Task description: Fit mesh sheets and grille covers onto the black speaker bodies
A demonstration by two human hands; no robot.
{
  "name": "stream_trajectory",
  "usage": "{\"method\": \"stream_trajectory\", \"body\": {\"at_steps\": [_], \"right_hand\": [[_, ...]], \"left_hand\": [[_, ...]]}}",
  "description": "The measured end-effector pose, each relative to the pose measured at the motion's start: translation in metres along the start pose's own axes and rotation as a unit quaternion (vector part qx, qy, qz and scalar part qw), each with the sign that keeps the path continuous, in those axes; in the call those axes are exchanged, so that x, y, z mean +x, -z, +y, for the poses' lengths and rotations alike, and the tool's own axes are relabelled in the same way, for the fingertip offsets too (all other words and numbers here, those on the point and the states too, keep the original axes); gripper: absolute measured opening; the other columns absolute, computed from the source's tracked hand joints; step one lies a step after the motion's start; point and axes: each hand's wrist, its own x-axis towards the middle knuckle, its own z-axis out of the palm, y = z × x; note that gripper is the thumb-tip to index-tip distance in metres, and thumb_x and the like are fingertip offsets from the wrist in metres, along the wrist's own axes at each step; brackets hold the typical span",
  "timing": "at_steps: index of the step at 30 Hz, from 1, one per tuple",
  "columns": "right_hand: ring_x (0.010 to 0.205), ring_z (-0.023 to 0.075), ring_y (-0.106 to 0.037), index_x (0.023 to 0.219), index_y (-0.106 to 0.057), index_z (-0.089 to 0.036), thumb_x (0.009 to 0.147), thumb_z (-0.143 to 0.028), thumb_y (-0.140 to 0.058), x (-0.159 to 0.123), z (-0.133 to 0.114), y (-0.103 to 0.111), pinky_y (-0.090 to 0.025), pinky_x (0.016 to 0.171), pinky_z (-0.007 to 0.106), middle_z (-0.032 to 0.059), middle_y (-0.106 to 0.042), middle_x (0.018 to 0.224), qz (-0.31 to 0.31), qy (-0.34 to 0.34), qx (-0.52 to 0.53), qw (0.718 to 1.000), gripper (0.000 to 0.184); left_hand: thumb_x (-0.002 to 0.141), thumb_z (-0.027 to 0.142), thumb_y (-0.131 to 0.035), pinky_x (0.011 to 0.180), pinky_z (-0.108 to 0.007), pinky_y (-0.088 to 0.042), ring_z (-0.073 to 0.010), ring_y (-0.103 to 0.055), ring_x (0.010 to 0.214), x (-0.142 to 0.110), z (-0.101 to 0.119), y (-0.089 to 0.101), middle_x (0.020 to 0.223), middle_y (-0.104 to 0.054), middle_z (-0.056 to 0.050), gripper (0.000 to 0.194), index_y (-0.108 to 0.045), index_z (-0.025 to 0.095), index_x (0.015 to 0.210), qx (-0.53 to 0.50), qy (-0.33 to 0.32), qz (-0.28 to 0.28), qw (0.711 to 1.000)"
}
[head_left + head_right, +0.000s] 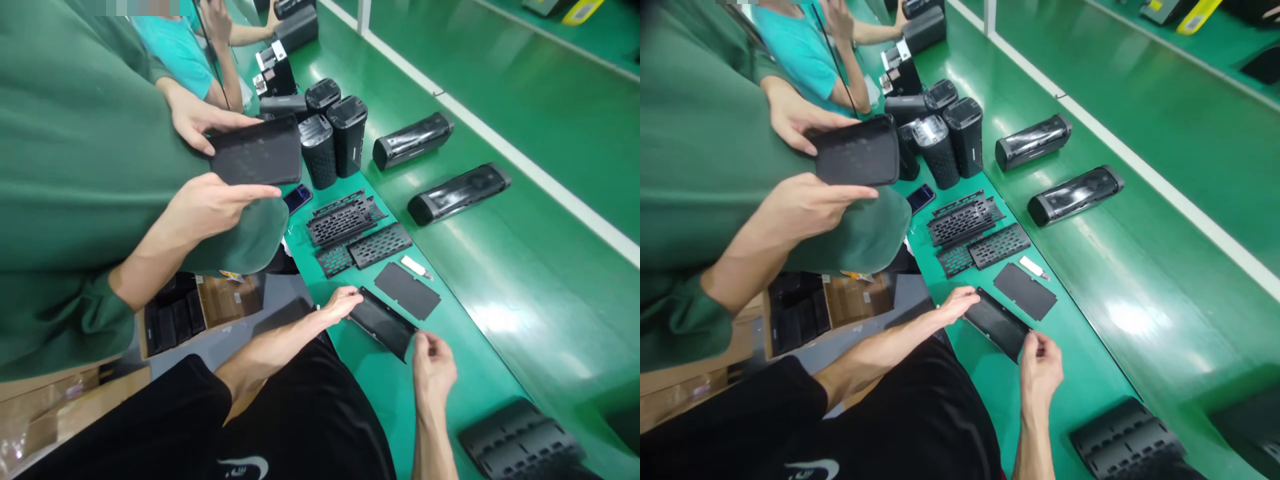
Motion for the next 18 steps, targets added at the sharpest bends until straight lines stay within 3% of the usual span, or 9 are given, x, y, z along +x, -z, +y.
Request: {"method": "stream_trajectory", "body": {"at_steps": [2, 6, 11, 18], "right_hand": [[0.074, 0.0209, -0.059, 0.094, -0.072, -0.021, 0.059, -0.065, -0.084, 0.008, 0.017, 0.017, -0.047, 0.065, 0.032, 0.0018, -0.066, 0.08, 0.004, -0.083, 0.064, 0.994, 0.058], [0.06, 0.0174, -0.059, 0.093, -0.071, -0.019, 0.045, -0.071, -0.09, 0.01, 0.035, 0.023, -0.048, 0.053, 0.029, 0.0, -0.065, 0.07, -0.063, -0.132, 0.145, 0.979, 0.073], [0.049, 0.0102, -0.05, 0.087, -0.069, -0.019, 0.043, -0.065, -0.097, 0.007, 0.037, 0.013, -0.043, 0.046, 0.022, -0.0058, -0.058, 0.058, -0.062, -0.138, 0.224, 0.963, 0.07], [0.05, 0.0098, -0.053, 0.084, -0.071, -0.021, 0.044, -0.058, -0.101, 0.008, 0.035, 0.02, -0.045, 0.046, 0.021, -0.0055, -0.061, 0.06, -0.073, -0.128, 0.284, 0.947, 0.063]], "left_hand": [[0.092, 0.015, -0.061, 0.062, -0.024, -0.023, -0.0059, -0.04, 0.061, 0.003, -0.003, 0.0, 0.058, -0.041, 0.004, 0.018, -0.059, 0.013, 0.075, -0.014, -0.009, -0.001, 1.0], [0.092, 0.014, -0.062, 0.06, -0.025, -0.022, -0.007, -0.036, 0.061, 0.004, -0.005, -0.008, 0.058, -0.038, 0.004, 0.023, -0.053, 0.015, 0.07, -0.017, -0.022, -0.013, 1.0], [0.09, 0.016, -0.062, 0.063, -0.026, -0.023, -0.0072, -0.037, 0.065, 0.007, -0.007, -0.012, 0.062, -0.039, 0.003, 0.023, -0.049, 0.016, 0.071, -0.024, -0.047, -0.024, 0.998], [0.083, 0.033, -0.067, 0.066, -0.026, -0.032, -0.011, -0.043, 0.07, 0.015, -0.016, -0.005, 0.07, -0.049, 0.001, 0.023, -0.052, 0.017, 0.074, -0.091, -0.097, -0.06, 0.989]]}}
